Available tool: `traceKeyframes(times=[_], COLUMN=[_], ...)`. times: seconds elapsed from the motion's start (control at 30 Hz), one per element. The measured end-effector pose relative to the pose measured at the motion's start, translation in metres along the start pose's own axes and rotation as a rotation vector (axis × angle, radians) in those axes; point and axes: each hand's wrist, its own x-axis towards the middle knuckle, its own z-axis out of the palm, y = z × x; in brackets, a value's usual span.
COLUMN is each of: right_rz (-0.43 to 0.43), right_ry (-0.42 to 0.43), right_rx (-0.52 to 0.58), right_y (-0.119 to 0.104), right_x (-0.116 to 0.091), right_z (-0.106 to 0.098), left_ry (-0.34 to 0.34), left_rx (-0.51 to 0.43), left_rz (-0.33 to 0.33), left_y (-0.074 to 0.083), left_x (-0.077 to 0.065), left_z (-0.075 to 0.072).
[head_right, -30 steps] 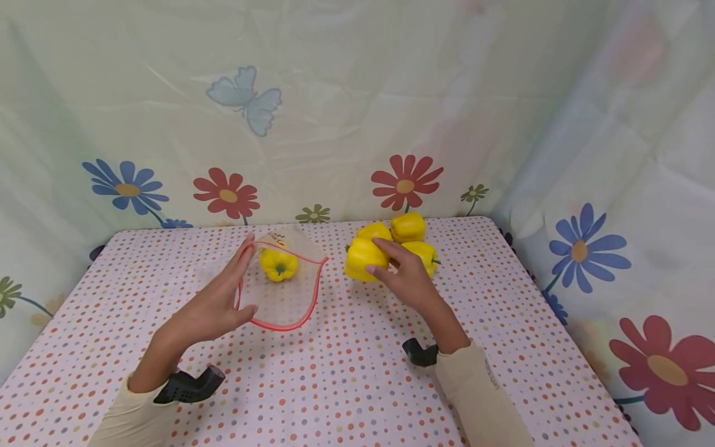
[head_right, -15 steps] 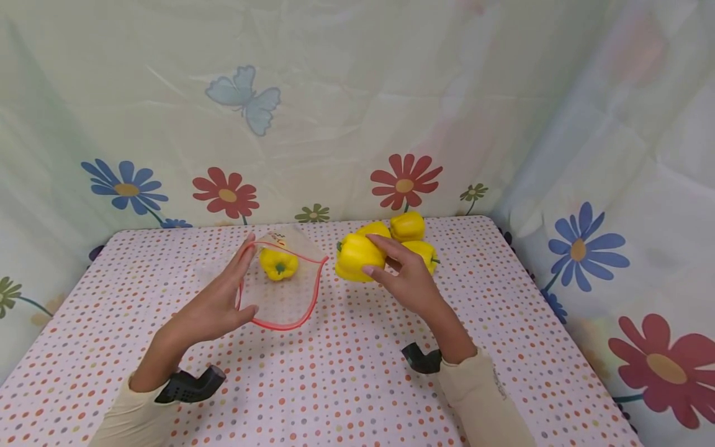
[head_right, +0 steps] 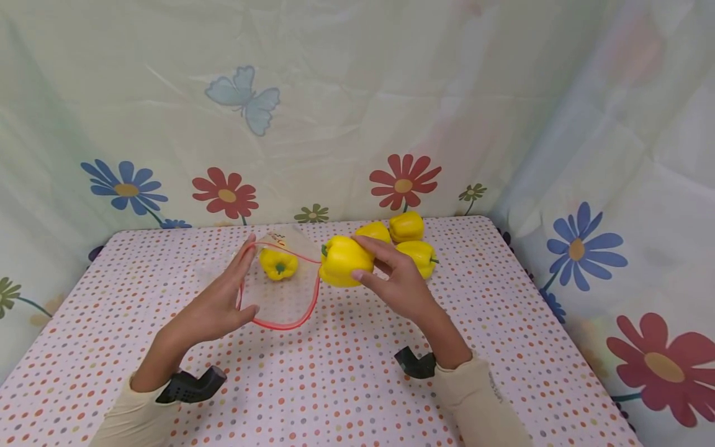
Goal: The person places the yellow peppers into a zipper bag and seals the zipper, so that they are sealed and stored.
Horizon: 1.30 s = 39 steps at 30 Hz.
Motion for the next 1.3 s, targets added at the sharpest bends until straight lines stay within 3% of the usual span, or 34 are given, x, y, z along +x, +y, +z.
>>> traceKeyframes(times=[0.43,0.97,1.3], right_rz=[-0.088,-0.110,-0.063], right_ry=[-0.102,-0.191,-0.231], right_rx=[0.096,0.138,0.144], right_y=[-0.002,-0.007,-0.007], right_x=[0.005,0.011,0.015], right_z=[0.013,0.038,0.052], left_ry=[0.000,0.044,0.053], left_rx=[-0.002,0.006,-0.009], left_rz=[-0.006,-0.019,0.001], left_y=[0.000,0.003,0.004], left_x=[0.000,0.002,0.002], left_z=[0.004,0.007,0.008])
